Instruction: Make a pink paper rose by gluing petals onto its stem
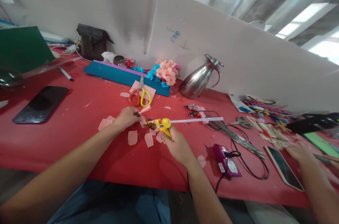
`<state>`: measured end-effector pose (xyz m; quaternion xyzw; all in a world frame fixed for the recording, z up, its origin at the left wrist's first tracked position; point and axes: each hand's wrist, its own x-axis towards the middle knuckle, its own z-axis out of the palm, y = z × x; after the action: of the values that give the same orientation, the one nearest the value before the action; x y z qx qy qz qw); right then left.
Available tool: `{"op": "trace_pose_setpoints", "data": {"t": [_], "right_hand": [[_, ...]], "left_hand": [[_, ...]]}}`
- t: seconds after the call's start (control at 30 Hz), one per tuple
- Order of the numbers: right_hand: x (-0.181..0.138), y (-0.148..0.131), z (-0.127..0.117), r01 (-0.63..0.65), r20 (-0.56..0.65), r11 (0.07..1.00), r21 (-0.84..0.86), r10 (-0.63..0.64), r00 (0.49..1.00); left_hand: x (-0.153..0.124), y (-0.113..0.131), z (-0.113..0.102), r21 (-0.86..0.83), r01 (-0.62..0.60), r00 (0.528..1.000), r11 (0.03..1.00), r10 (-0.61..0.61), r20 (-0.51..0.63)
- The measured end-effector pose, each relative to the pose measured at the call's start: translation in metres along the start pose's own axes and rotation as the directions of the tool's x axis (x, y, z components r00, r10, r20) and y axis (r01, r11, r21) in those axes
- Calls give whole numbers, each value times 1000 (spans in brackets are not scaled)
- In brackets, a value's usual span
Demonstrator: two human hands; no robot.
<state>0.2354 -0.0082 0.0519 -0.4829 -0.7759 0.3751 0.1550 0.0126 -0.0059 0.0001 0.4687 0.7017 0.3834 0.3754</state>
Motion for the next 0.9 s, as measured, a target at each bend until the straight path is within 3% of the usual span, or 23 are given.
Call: {"op": "trace_pose_setpoints", "data": {"t": [0.9], "right_hand": [[5,-4,-1,5,-13,996,-85,-6,1000]], "left_hand": [[-4,3,-2,-58,18,998,998,-14,57]]}}
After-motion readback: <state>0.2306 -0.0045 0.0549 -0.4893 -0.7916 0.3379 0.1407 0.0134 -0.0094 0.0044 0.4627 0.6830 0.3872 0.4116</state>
